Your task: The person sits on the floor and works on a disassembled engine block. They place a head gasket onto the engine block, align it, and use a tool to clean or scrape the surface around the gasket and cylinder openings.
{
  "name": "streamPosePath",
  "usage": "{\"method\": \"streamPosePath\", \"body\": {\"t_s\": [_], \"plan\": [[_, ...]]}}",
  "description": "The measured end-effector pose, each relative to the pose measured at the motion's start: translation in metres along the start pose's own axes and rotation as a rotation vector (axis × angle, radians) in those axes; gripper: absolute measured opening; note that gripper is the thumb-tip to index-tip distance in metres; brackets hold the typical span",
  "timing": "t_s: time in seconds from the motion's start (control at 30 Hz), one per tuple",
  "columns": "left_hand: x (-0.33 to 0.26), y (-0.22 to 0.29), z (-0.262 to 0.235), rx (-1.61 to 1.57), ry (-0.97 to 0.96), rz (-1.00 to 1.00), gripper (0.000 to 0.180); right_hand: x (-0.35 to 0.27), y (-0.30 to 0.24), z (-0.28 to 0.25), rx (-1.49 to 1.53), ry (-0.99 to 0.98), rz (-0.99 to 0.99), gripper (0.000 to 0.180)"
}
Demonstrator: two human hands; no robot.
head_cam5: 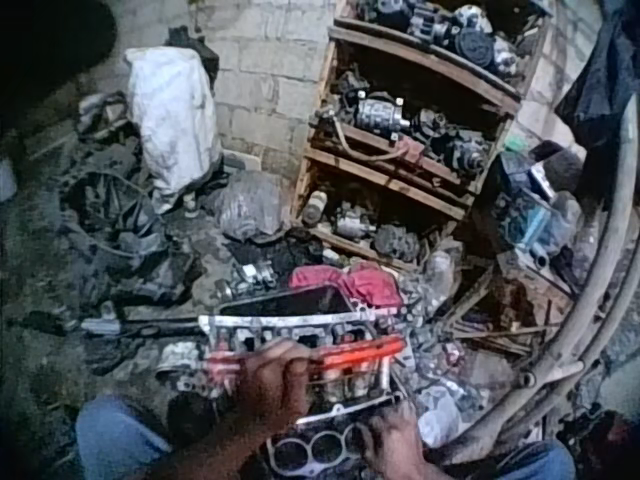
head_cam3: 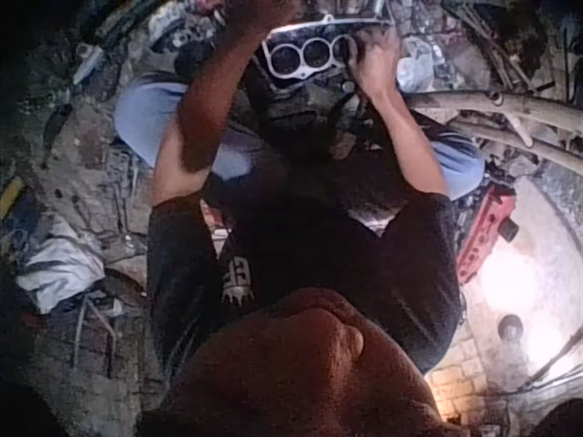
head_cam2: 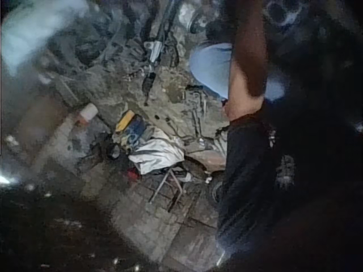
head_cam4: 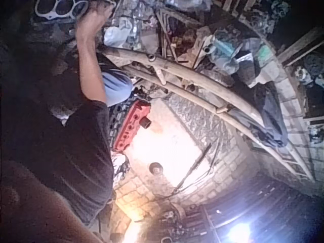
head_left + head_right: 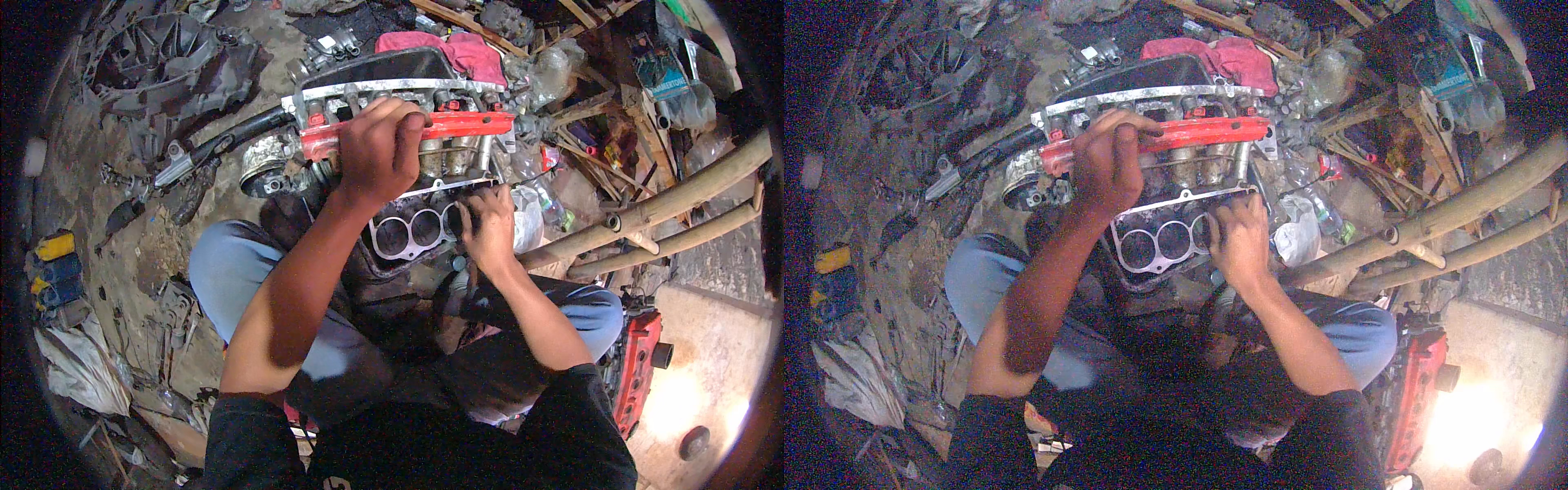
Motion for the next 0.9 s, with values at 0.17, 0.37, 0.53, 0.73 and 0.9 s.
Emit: {"method": "streamPosePath", "body": {"t_s": [0.17, 0.37, 0.53, 0.73, 0.9], "plan": [[0.009, -0.003, -0.007, 0.062, 0.023, -0.022, 0.053, 0.006, 0.011, -0.012, -0.108, 0.024, 0.089, 0.010], [0.012, -0.004, -0.006, 0.120, 0.052, -0.041, 0.051, 0.000, 0.013, -0.004, 0.018, 0.038, 0.126, 0.009], [0.011, -0.003, -0.003, 0.137, 0.050, -0.076, 0.050, -0.001, 0.016, -0.005, 0.052, -0.015, 0.101, 0.008], [0.010, -0.003, -0.002, 0.152, 0.018, -0.094, 0.051, -0.002, 0.011, -0.002, 0.085, -0.062, 0.011, 0.012], [0.010, -0.005, 0.000, 0.205, -0.008, -0.082, 0.049, -0.002, 0.012, -0.003, -0.029, -0.033, 0.059, 0.010]]}}
Point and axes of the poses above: each hand's wrist, its own x-axis towards the middle knuckle, its own z-axis out of the palm, y = z × x, the point moved 4 cm from there along x, towards the middle knuckle, and after that the axes turned 1 degree about x, right-handed, at the moved point
